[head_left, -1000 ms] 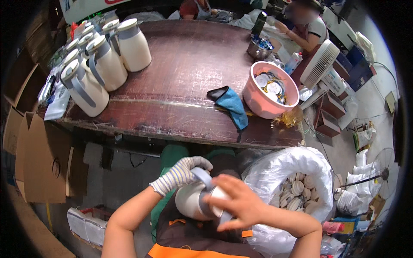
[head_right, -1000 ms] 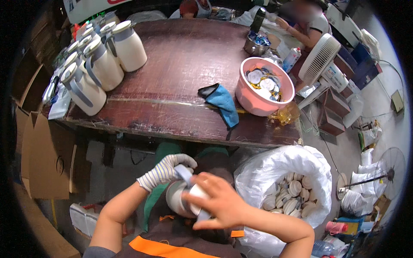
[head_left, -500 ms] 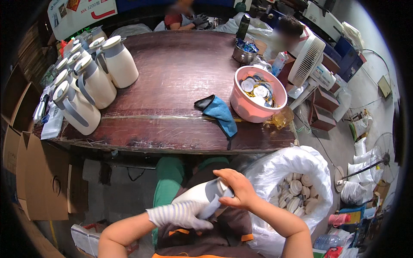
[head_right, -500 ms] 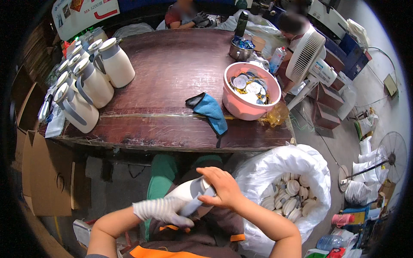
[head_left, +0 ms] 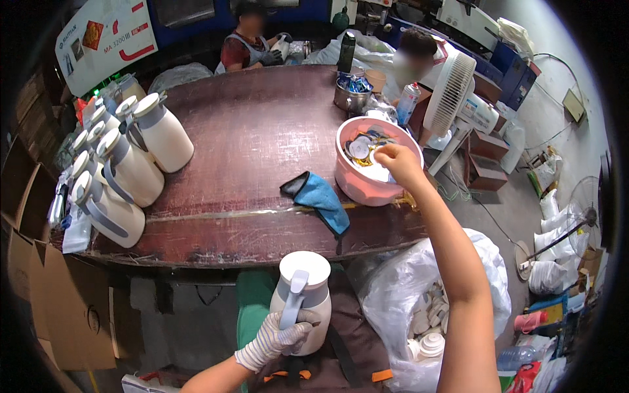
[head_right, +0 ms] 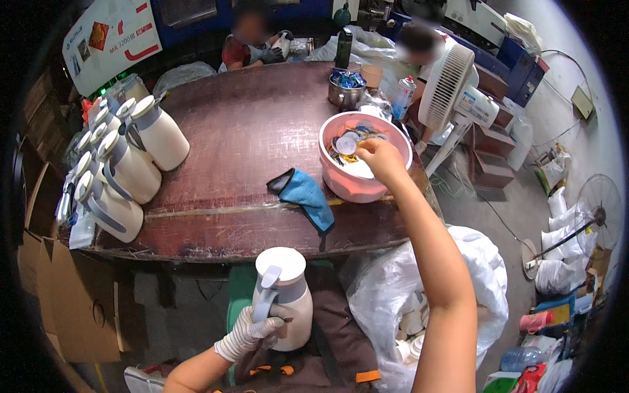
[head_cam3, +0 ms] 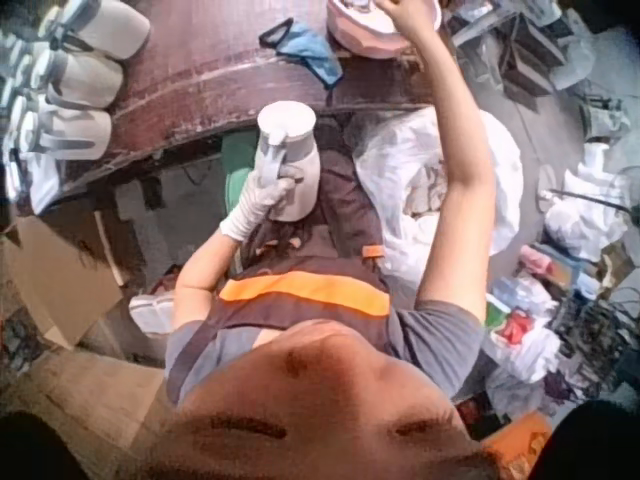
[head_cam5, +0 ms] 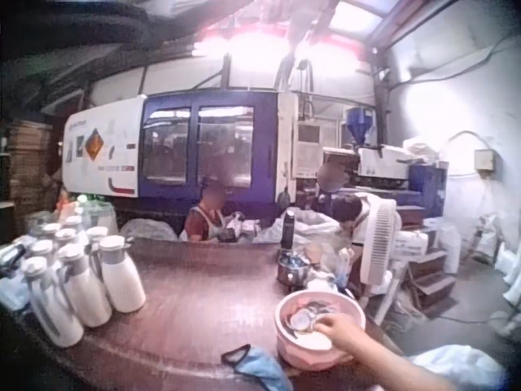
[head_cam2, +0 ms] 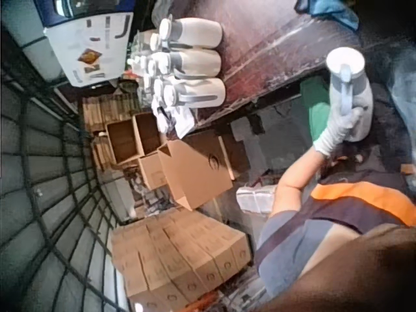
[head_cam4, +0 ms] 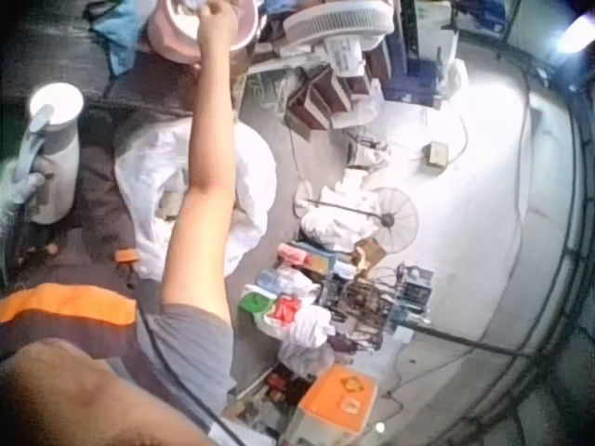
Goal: The person assembles white plastic pitchers by attaching lids and inserting small circular components into the spouts. They repeatedly pick up a pitcher, place a lid on top, and insert a round piece into the opening, then set the finished unit on the table. The process is repeated for multiple pitchers in a factory setting.
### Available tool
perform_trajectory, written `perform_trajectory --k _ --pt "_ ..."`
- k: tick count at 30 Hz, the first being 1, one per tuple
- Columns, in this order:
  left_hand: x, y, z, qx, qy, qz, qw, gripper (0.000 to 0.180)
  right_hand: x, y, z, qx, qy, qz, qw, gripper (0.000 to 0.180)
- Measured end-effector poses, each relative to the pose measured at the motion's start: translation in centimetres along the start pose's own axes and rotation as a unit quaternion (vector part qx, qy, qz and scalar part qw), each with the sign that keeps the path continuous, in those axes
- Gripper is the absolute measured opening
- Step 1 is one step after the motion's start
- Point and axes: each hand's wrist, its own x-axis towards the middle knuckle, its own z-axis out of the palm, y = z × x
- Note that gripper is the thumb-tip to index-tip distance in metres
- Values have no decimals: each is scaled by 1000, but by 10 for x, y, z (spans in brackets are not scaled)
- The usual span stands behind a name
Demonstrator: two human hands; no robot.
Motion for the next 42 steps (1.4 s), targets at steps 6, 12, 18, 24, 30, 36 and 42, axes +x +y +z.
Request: perform_trajectory --k 6,12,18,24,30,36,42 --pt "3 5 -19 -58 57 35 996 25 36 40 19 -296 -184 29 937 44" --pt "21 -3 -27 -70 24 23 997 25 33 35 25 -230 -141 37 962 41" --pt "22 0 -22 -51 39 67 996 26 16 26 -7 16 97 68 993 32" --pt "27 -3 -25 -5 31 117 993 45 -40 0 -4 379 90 110 914 35" --pt "33 -19 -36 -167 75 108 977 49 -189 -63 81 509 -83 197 834 34" --pt "18 -11 -35 -5 127 136 982 33 -261 -102 141 481 -116 175 851 28" --pt "34 -28 -46 72 99 110 986 28 -266 -105 150 406 -85 167 895 20"
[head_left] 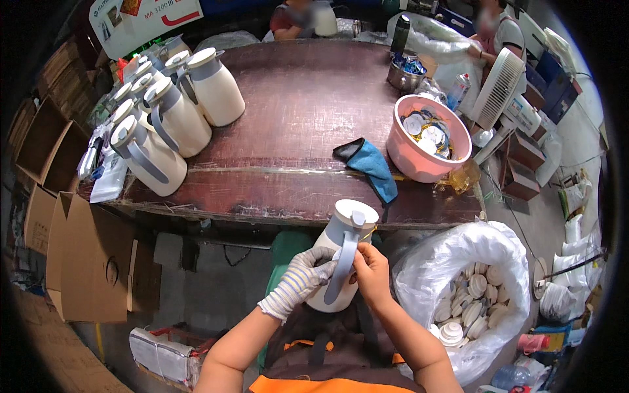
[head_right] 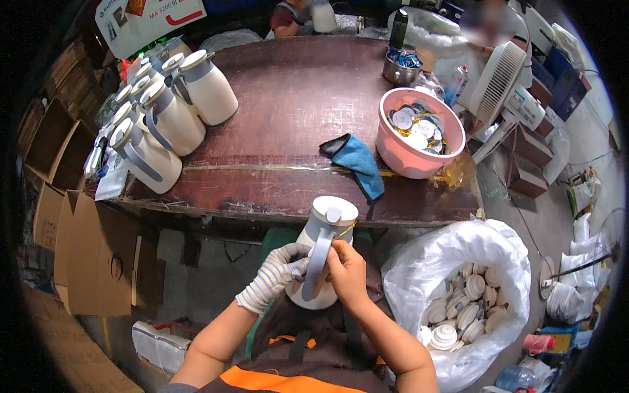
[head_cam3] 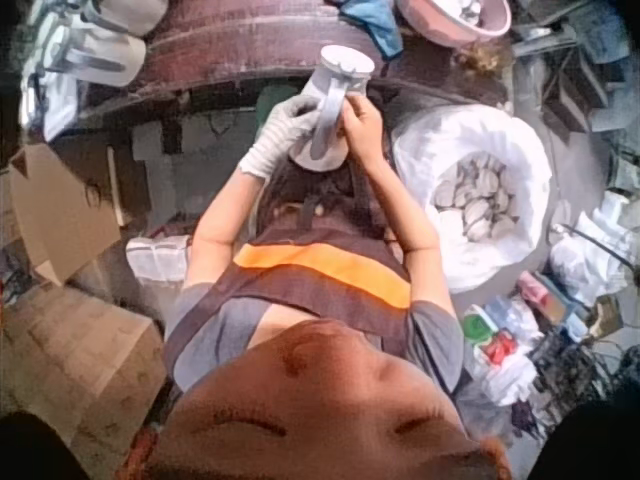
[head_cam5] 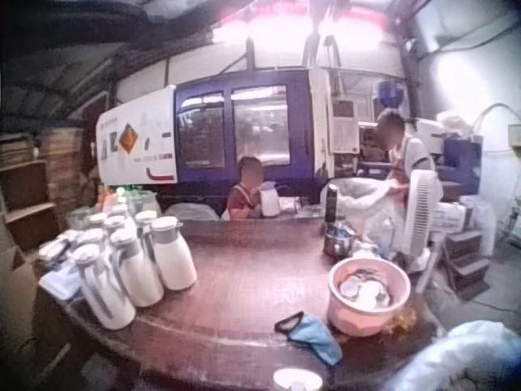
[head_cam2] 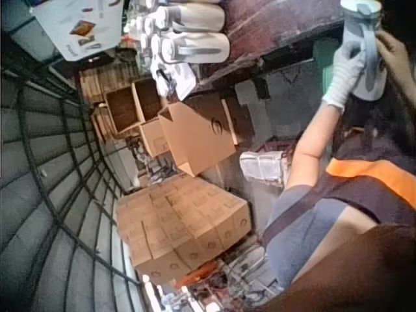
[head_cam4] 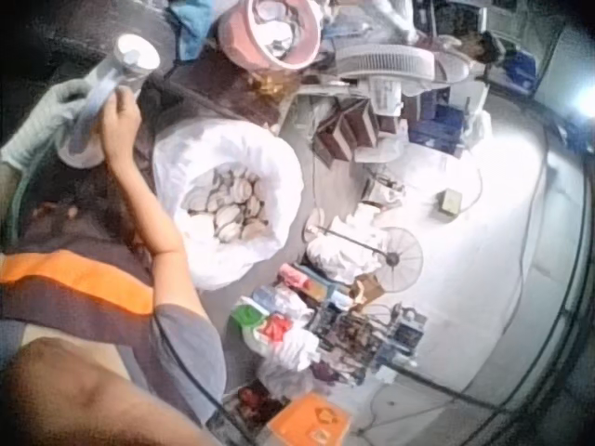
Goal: The person assembles white plastic pitchers by attaching lids and inserting small circular components into the spouts. They repeatedly pick up a pitcher, place a lid on top, and insert a round piece into the opening, then set the finished unit on the table. The process is repeated for multiple pitchers in a factory setting.
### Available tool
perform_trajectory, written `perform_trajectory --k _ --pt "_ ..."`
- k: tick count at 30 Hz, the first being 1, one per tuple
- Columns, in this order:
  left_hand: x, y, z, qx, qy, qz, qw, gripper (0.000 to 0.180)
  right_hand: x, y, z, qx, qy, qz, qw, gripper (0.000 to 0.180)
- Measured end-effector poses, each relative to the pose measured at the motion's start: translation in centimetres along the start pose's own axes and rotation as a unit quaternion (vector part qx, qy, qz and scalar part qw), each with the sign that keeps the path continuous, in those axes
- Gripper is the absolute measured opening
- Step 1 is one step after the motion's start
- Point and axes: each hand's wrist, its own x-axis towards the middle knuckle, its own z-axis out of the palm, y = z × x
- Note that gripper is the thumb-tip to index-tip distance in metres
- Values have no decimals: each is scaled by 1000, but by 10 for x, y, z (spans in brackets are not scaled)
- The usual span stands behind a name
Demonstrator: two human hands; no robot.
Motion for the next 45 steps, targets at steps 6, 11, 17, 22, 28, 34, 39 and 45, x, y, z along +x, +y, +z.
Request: perform_trajectory --k 6,11,17,22,28,34,39,45 --pt "-2 18 5 -81 142 64 984 22 2 -12 -24 120 12 22 992 25" --pt "-10 43 15 -93 170 149 970 19 2 -23 -38 307 -132 -15 942 28" --pt "-18 50 20 144 106 297 938 18 5 -60 -21 -138 -100 -260 951 37" --pt "-20 46 25 157 102 341 921 32 5 -72 -11 -285 -81 -302 906 37" --pt "-8 16 35 -129 -70 4 989 62 16 -57 -15 -218 7 -222 950 16" --pt "-14 16 11 -151 131 94 975 54 20 -26 -67 -101 136 -90 981 21" --pt "-29 21 -3 -151 137 62 977 35 1 22 -69 -12 5 -78 997 15" --pt "-41 31 -9 -130 177 77 972 24 -7 29 -76 18 -2 -47 999 13"
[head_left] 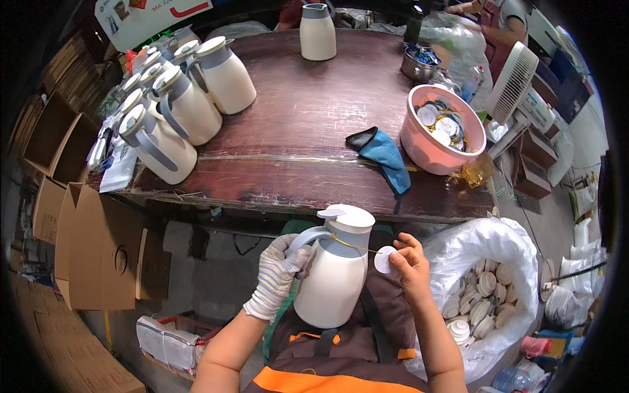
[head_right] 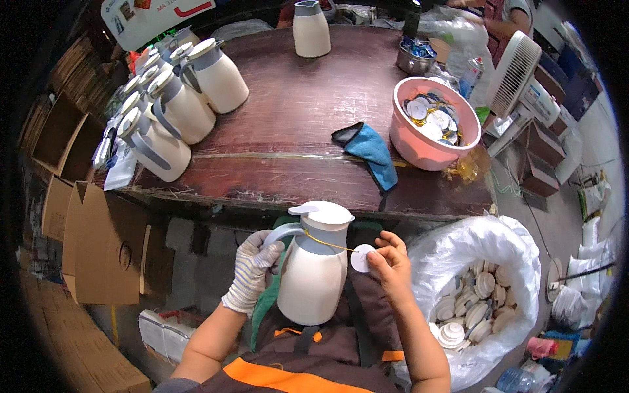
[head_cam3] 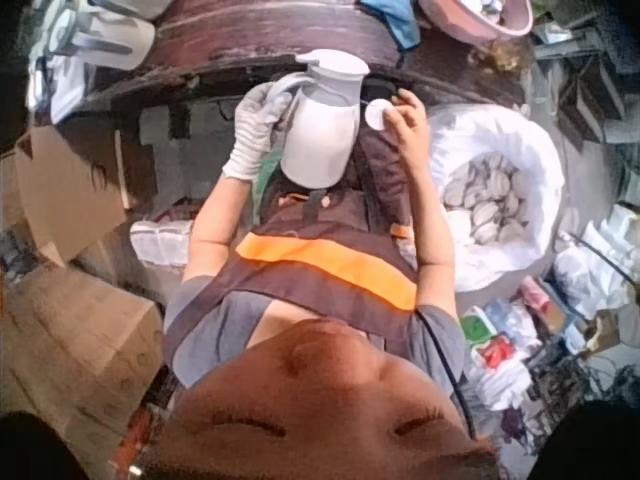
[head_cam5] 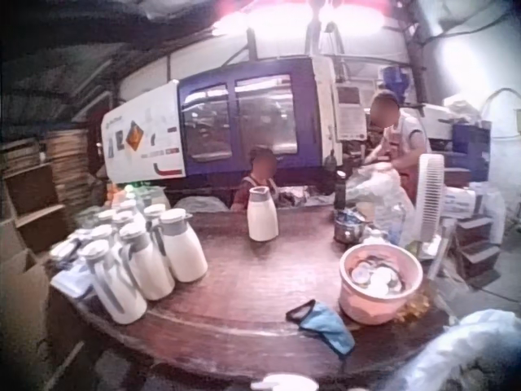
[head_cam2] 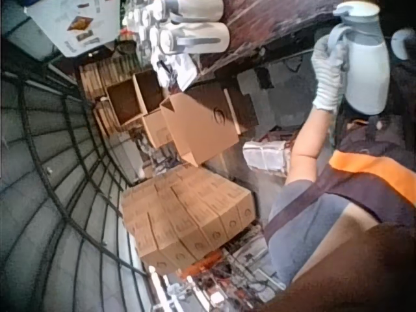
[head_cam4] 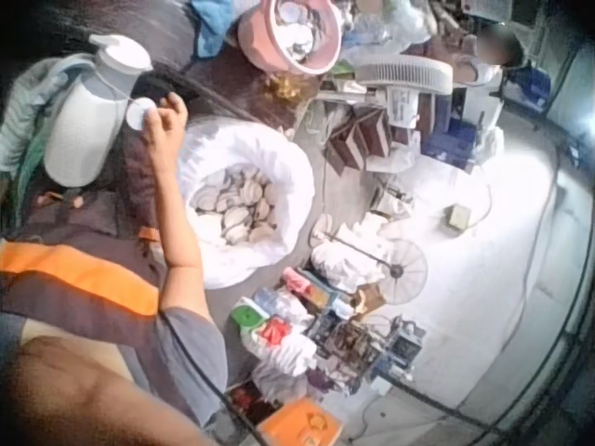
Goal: The person assembles white plastic pitchers by attaching lids and inserting small circular components into the spouts. They repeatedly pick up a pitcher, place a lid on top, and insert a round piece into the opening, then set the finished unit on the table. The process is repeated for multiple pitchers in a factory setting.
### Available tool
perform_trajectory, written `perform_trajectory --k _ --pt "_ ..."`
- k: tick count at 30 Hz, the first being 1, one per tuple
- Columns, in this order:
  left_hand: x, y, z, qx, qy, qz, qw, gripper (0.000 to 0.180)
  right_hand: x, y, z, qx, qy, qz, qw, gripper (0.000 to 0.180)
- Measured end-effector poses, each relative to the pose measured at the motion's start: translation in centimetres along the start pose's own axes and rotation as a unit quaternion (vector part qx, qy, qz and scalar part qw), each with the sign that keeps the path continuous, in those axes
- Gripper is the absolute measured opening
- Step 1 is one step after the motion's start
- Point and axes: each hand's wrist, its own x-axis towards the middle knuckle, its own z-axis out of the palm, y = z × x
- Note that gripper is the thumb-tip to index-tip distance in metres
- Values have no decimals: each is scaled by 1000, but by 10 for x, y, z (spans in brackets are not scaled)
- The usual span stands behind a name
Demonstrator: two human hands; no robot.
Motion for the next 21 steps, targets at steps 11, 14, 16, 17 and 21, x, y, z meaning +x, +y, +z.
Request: perform_trajectory --k 11,14,16,17,21 --pt "-47 77 10 104 -110 -70 986 23 -6 -49 30 -13 -187 -7 982 11" --pt "-53 94 10 113 -74 14 991 23 -3 -65 42 -11 -199 -44 979 9" --pt "-51 102 10 102 -51 102 988 23 -4 -61 39 -8 -204 -52 978 8" --pt "-51 109 9 104 -24 110 988 23 -5 -56 37 -12 -200 -54 978 8" --pt "-16 107 -6 45 73 239 967 21 -12 -38 24 -31 -177 -14 984 9"
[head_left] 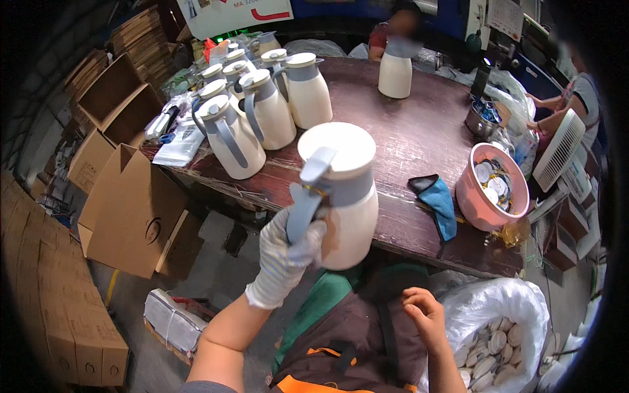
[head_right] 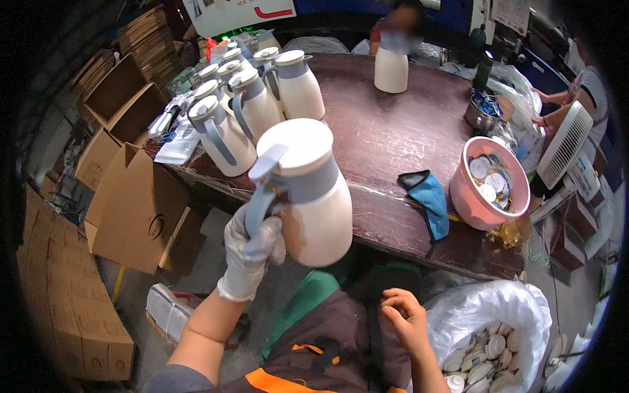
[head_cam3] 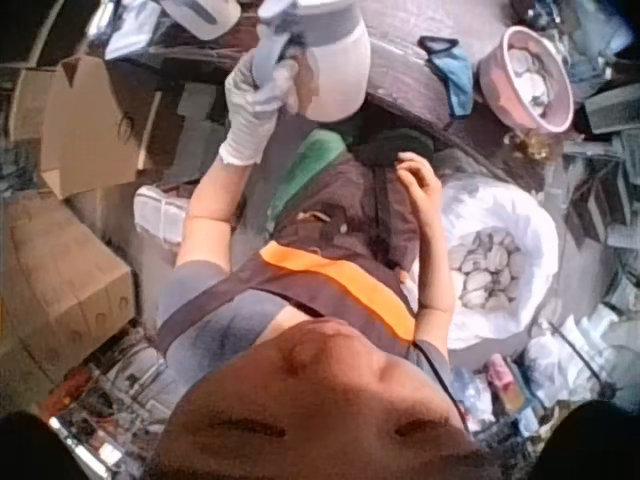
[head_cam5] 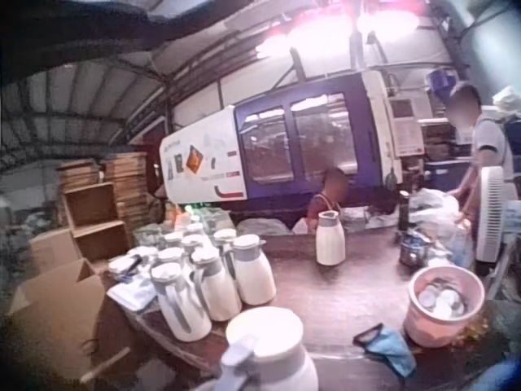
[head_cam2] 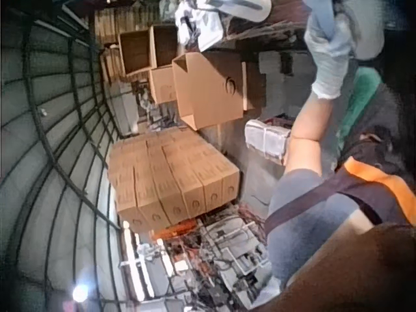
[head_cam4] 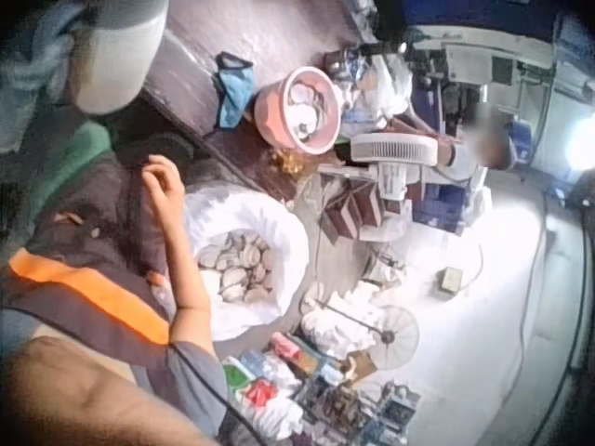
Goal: The person assembles white plastic pitchers by attaching lids and inserting small circular components into the spouts. They repeatedly pick up a pitcher, place a lid on top, and insert a round piece into the opening, then set the finished unit on the table. The process is repeated for multiple pitchers in a factory setting.
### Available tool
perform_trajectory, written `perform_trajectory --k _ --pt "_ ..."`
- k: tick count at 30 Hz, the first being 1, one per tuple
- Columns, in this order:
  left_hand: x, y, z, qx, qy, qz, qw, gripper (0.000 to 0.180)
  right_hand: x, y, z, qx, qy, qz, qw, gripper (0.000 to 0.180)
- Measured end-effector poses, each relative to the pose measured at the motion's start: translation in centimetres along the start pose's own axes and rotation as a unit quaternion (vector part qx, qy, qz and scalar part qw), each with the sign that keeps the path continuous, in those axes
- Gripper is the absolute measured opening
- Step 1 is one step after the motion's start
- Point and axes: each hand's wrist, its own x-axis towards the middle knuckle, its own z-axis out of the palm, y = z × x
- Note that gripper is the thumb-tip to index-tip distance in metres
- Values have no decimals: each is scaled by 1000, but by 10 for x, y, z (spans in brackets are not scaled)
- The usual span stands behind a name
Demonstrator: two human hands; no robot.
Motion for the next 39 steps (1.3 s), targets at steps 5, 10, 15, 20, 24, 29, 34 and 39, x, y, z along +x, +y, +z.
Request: perform_trajectory --k 5,10,15,20,24,29,34,39 --pt "58 -40 -18 18 25 43 999 20 -9 13 -4 13 17 57 998 10" --pt "100 -59 -25 16 66 70 995 29 -10 18 2 -33 20 54 998 13" --pt "136 -44 -31 48 30 -7 998 35 -10 38 0 -36 14 73 997 13" --pt "221 -73 -73 63 102 50 992 31 -7 44 6 -38 14 68 997 13" --pt "234 -78 -100 251 196 168 933 53 -14 52 4 -28 22 76 996 13" --pt "161 -163 -98 327 317 167 874 41 -12 55 -1 9 39 129 991 16" --pt "145 -170 -45 533 -22 178 827 47 23 47 -12 -70 21 96 993 17" --pt "209 -170 -73 543 37 90 834 52 85 19 -12 -96 28 82 992 18"
